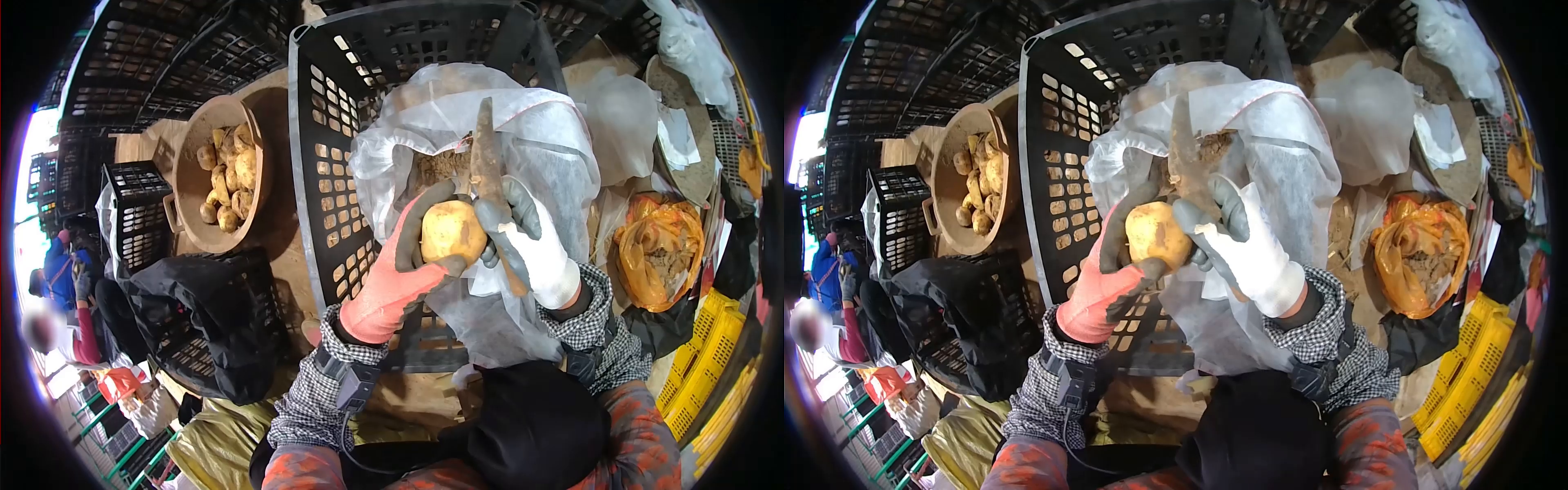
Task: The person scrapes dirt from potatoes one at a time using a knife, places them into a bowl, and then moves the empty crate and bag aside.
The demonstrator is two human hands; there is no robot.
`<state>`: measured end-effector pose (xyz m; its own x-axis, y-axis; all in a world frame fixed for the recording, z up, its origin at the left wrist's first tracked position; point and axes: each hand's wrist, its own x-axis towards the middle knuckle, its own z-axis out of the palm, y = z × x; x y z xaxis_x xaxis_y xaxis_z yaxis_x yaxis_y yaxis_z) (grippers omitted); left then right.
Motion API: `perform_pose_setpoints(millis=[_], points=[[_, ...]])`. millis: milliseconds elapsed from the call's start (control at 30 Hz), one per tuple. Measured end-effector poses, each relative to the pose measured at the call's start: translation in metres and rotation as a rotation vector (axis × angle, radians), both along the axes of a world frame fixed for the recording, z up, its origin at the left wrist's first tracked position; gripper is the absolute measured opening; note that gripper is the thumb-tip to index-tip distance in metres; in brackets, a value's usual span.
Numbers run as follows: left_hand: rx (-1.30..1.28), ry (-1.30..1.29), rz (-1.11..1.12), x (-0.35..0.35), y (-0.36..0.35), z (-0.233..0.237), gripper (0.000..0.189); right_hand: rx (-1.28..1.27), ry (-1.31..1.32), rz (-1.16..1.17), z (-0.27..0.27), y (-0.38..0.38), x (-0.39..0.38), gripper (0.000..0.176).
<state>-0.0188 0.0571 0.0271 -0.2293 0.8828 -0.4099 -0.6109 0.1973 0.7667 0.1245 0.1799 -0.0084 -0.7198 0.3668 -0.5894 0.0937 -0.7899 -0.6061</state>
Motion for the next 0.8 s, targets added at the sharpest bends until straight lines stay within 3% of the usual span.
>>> perform_pose_setpoints(millis=[100, 267, 433, 533, 600, 733, 800], points=[[0.024, 0.001, 0.046, 0.0, -0.001, -0.006, 0.075, 0.089, 0.074, -0.015, -0.001, 0.001, 0.002, 0.064], [0.001, 0.047, 0.114, -0.003, -0.003, -0.005, 0.072, 0.142, -0.118, 0.343, 0.009, 0.005, 0.001, 0.051], [0.048, 0.062, 0.127, -0.002, -0.004, -0.013, 0.071, 0.163, -0.007, 0.323, -0.002, 0.001, 0.005, 0.046], [0.03, 0.038, 0.102, -0.004, -0.005, -0.012, 0.07, 0.31, -0.034, 0.457, 0.005, 0.007, 0.002, 0.043], [0.031, 0.041, 0.098, -0.007, -0.009, -0.02, 0.071, 0.68, 0.101, 0.556, 0.0, 0.007, 0.003, 0.038], [0.031, 0.062, 0.098, -0.007, -0.005, -0.02, 0.074, 0.469, 0.083, 0.486, 0.0, 0.0, 0.001, 0.037], [0.064, 0.072, 0.12, -0.006, 0.001, -0.013, 0.072, 0.136, 0.117, 0.207, 0.001, 0.0, 0.001, 0.038]])
